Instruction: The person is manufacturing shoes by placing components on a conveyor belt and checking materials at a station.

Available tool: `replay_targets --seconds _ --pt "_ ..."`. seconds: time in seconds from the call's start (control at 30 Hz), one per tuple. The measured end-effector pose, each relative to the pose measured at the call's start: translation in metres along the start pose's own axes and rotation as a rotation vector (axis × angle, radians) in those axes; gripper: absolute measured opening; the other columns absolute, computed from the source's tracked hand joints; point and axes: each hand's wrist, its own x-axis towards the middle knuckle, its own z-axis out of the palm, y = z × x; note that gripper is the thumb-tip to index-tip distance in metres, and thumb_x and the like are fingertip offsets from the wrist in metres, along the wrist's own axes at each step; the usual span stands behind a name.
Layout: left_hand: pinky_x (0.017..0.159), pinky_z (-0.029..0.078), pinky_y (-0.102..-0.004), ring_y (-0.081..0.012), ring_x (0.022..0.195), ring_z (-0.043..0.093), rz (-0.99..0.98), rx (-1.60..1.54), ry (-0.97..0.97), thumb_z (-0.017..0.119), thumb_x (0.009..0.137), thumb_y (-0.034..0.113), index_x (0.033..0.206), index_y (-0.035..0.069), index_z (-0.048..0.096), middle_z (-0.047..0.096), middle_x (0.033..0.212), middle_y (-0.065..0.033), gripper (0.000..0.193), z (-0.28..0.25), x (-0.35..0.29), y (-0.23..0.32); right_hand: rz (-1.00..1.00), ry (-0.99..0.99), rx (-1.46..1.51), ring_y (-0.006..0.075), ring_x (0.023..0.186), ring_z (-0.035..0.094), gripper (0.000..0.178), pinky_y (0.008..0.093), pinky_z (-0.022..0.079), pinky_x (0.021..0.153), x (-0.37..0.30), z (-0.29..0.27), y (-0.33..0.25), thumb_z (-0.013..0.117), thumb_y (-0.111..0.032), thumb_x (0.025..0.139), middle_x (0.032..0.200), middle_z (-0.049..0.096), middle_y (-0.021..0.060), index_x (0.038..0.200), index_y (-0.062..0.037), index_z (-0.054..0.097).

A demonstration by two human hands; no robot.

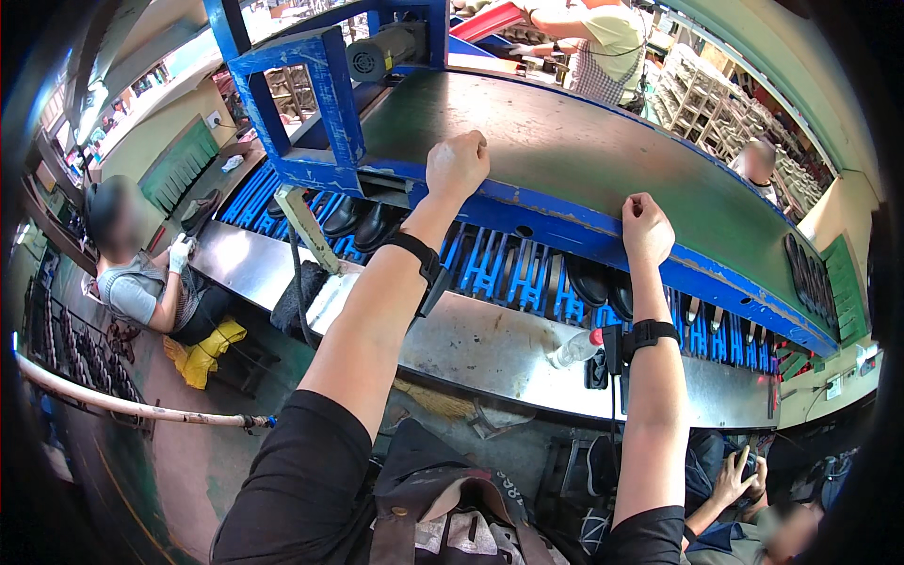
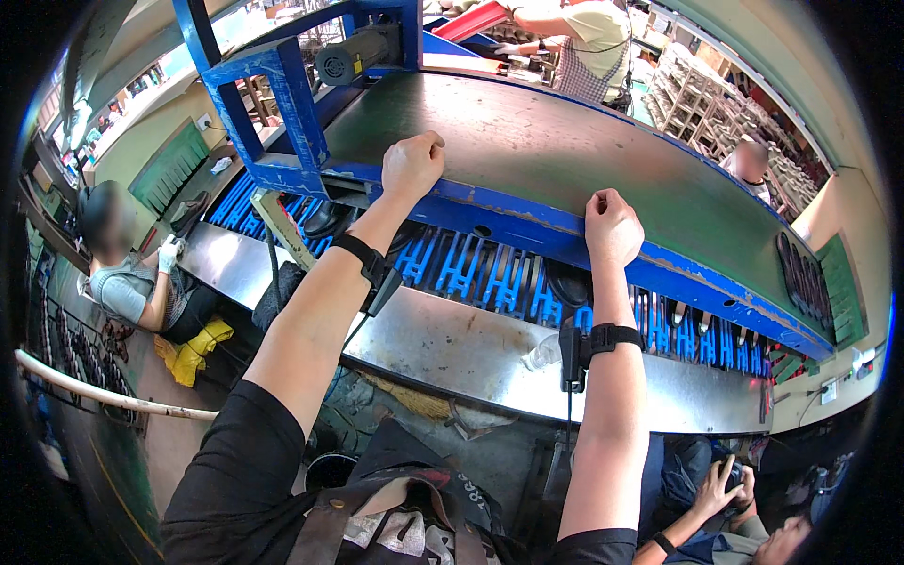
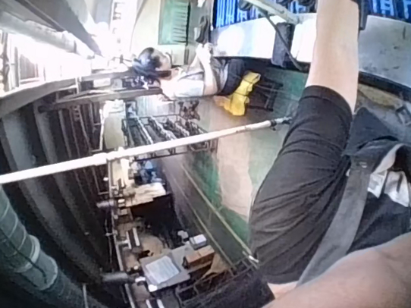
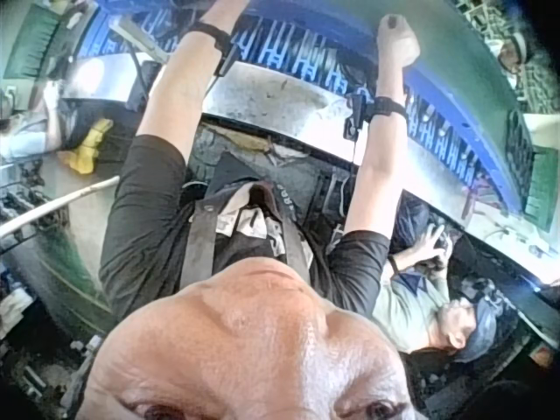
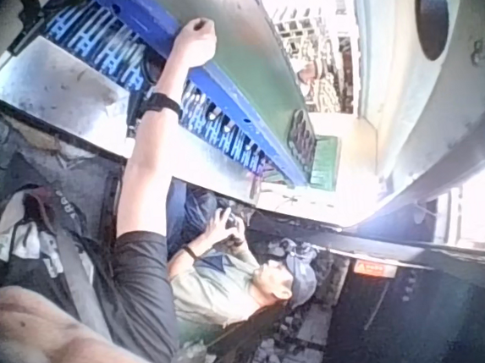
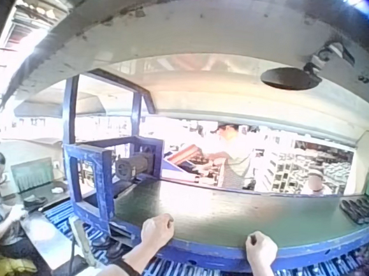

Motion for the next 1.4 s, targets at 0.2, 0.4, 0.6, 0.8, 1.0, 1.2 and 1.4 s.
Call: replay_targets --seconds 0.2,0.4,0.6,0.8,1.0,1.2,1.4 --pt "0.069 0.054 -0.0415 -0.0318 0.071 0.068 -0.007 0.007 -0.009 0.06 0.077 0.015 0.082 0.009 0.071 0.069 0.076 -0.0149 0.013 -0.0012 -0.0003 0.0011 -0.009 0.009 -0.01 0.0271 0.069 0.067 0.01 0.0383 0.053 0.062 0.0 0.0004 0.0012 0.065 -0.022 0.081 0.074 0.069 0.0071 0.079 -0.0132 0.068" --pt "0.068 0.054 -0.0412 -0.0317 0.071 0.067 0.018 -0.009 0.011 0.059 0.078 0.015 0.084 0.008 0.071 0.069 0.075 -0.0152 0.014 -0.0018 -0.0004 0.0019 -0.008 0.001 -0.011 0.027 0.068 0.067 0.01 0.0382 0.053 0.062 0.0007 0.0046 0.0055 0.065 -0.022 0.081 0.074 0.069 0.0071 0.079 -0.0131 0.068" --pt "0.068 0.054 -0.0409 -0.0315 0.07 0.067 0.015 -0.005 -0.001 0.058 0.08 0.014 0.086 0.008 0.072 0.068 0.075 -0.0157 0.017 -0.0022 0.0005 0.0009 -0.01 0.016 0.002 0.0272 0.068 0.067 0.01 0.038 0.053 0.061 0.0008 0.0047 0.0039 0.066 -0.022 0.081 0.074 0.069 0.0073 0.078 -0.0127 0.068" --pt "0.069 0.054 -0.0413 -0.0316 0.071 0.067 0.002 -0.005 -0.006 0.059 0.079 0.015 0.084 0.009 0.071 0.068 0.075 -0.015 0.014 -0.0021 -0.0007 0.0029 -0.004 0.004 -0.019 0.0276 0.067 0.066 0.01 0.0381 0.053 0.061 0.0001 0.0012 0.0026 0.066 -0.022 0.081 0.074 0.069 0.0075 0.078 -0.0124 0.068" --pt "0.068 0.053 -0.0419 -0.0322 0.069 0.066 0.031 -0.012 0.019 0.059 0.079 0.015 0.084 0.008 0.071 0.067 0.073 -0.0165 0.015 0.0004 -0.0017 -0.0003 -0.01 0.001 -0.006 0.0275 0.068 0.067 0.01 0.0379 0.053 0.062 -0.0005 0.0036 0.0055 0.066 -0.023 0.081 0.075 0.069 0.0067 0.079 -0.0132 0.069" --pt "0.067 0.053 -0.0415 -0.0323 0.068 0.066 0.029 0.012 0.021 0.059 0.079 0.016 0.084 0.009 0.071 0.067 0.073 -0.016 0.015 0.0025 0.0013 -0.0022 0.018 -0.03 -0.022 0.0268 0.07 0.068 0.012 0.0371 0.053 0.062 0.0022 0.0031 0.0038 0.064 -0.025 0.083 0.077 0.07 0.0058 0.082 -0.0143 0.07" --pt "0.067 0.054 -0.0414 -0.0314 0.069 0.067 0.017 0.02 0.012 0.06 0.077 0.016 0.082 0.01 0.071 0.069 0.075 -0.0142 0.013 0.0013 0.0014 0.0009 0.053 -0.064 -0.018 0.0255 0.071 0.068 0.013 0.0359 0.053 0.065 0.0027 0.0016 0.0037 0.064 -0.025 0.083 0.077 0.07 0.0055 0.083 -0.0141 0.07"
